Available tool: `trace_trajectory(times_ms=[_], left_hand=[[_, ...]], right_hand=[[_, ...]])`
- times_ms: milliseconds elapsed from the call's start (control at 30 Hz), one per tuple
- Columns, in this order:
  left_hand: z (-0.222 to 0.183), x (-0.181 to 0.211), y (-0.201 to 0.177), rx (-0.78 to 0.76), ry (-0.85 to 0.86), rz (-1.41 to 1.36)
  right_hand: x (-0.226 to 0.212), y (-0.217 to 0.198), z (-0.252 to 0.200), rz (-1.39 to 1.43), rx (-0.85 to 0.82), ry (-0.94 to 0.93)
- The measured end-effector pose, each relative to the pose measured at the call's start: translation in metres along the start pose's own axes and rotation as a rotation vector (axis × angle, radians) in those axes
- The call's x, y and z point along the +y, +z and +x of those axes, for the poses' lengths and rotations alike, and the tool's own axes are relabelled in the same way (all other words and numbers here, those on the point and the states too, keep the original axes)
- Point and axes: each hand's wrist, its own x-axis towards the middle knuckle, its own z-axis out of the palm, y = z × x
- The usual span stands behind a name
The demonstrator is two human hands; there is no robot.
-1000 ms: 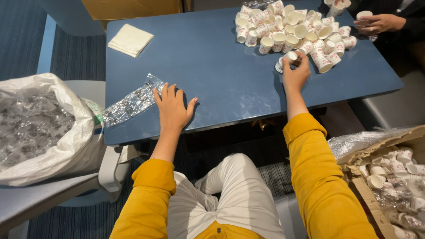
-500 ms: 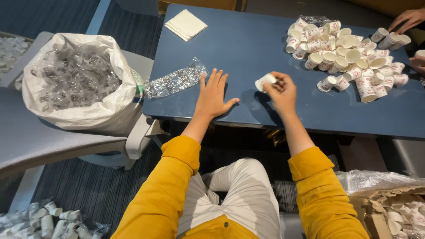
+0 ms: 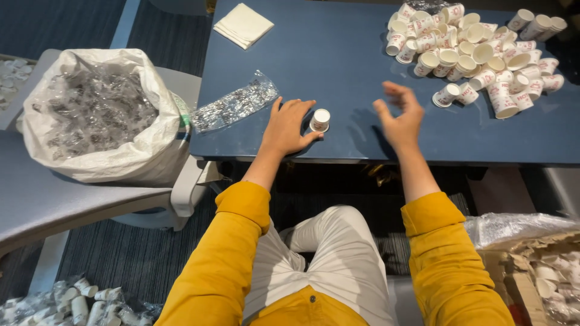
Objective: Packing small paper cups into plastic sleeves and boxes.
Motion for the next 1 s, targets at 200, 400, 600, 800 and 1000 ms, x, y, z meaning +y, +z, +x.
trace_trajectory(times_ms=[200, 400, 600, 800, 1000], left_hand=[[0.000, 0.005, 0.002, 0.108, 0.249, 0.006], [-0.003, 0.007, 0.002, 0.100, 0.244, 0.024], [-0.003, 0.011, -0.002, 0.168, 0.248, -0.024], [-0.003, 0.011, -0.004, 0.159, 0.183, -0.036], [-0.003, 0.023, -0.014, 0.290, 0.281, -0.005]], right_hand=[[0.084, -0.087, -0.008, -0.574, 0.719, -0.054], [0.093, -0.083, -0.007, -0.737, 0.530, -0.072], [0.084, -0.084, -0.007, -0.543, 0.520, 0.198], [0.081, -0.083, -0.005, -0.412, 0.546, 0.239], [0.108, -0.071, -0.003, 0.381, 0.530, 0.239]])
